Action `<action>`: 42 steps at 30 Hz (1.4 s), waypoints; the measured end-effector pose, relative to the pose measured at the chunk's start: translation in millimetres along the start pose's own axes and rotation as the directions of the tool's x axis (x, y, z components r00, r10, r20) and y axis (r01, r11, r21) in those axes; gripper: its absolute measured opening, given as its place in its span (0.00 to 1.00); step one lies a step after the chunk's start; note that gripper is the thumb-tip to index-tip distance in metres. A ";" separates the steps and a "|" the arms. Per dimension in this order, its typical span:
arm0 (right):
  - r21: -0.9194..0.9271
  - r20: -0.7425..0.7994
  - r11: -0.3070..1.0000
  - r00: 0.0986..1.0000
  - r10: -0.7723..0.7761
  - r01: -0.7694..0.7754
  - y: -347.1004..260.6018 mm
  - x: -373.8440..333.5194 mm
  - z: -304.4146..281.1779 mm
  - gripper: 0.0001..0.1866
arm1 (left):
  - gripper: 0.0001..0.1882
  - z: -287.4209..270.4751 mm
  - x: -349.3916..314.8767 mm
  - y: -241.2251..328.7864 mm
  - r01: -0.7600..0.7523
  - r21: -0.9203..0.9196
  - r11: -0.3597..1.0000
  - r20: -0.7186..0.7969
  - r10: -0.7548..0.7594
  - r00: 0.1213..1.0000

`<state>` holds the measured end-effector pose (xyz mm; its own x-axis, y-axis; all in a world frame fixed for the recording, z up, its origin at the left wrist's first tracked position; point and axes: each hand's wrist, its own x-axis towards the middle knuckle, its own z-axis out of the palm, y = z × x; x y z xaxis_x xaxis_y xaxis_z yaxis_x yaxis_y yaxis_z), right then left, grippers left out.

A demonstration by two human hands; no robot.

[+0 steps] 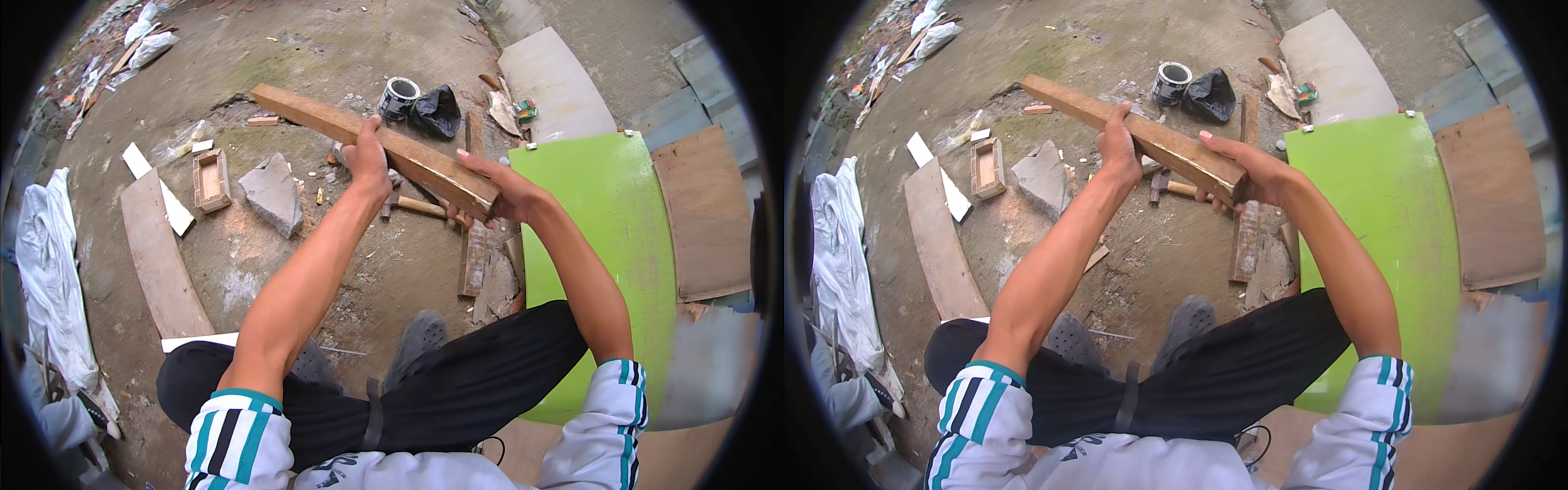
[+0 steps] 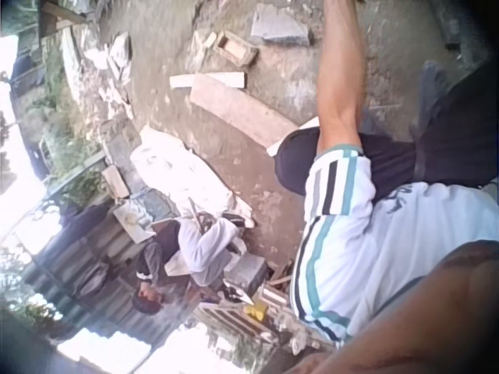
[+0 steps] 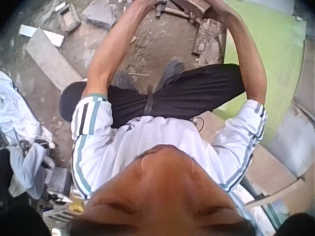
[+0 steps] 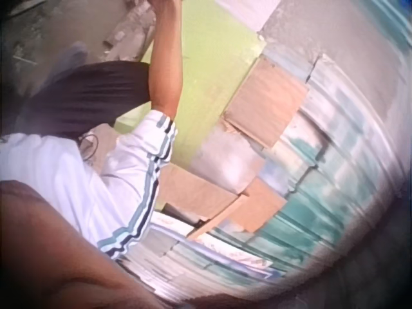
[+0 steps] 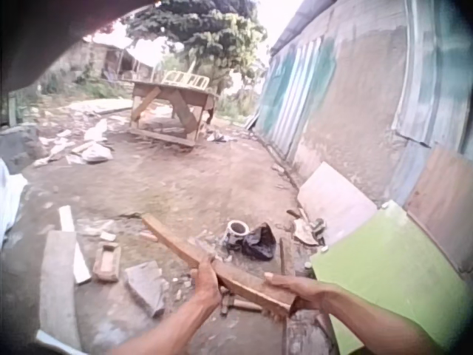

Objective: The person gathers pieces of wood from a cluttered area, then sits on the ground and uses a hammer to break a small wooden piece into smaller fragments.

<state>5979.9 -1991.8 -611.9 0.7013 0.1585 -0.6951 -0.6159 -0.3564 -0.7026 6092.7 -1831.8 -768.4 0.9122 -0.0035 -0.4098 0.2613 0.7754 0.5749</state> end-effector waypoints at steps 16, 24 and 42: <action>-0.420 0.288 0.659 0.781 -0.555 0.624 94.8 201.2 68.1 0.18 | 0.56 -244.0 25.4 48.2 0.018 0.576 0.818 -0.596 0.404 0.694; -0.121 0.325 0.914 0.885 -0.333 0.388 153.7 235.7 56.5 0.21 | 0.61 -263.2 -9.6 -11.9 0.162 0.656 0.737 -0.704 0.520 0.483; -0.368 -0.131 0.833 0.863 -0.487 0.414 251.7 268.8 -18.5 0.18 | 0.35 -180.5 -16.1 -50.3 0.193 0.767 -0.612 -0.164 0.103 0.981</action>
<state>6020.0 -2055.9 -972.8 0.9526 0.1897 -0.2380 -0.0906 -0.5698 -0.8168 6007.9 -1756.8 -918.6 0.8701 0.1801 -0.4588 0.2581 -0.9595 0.1128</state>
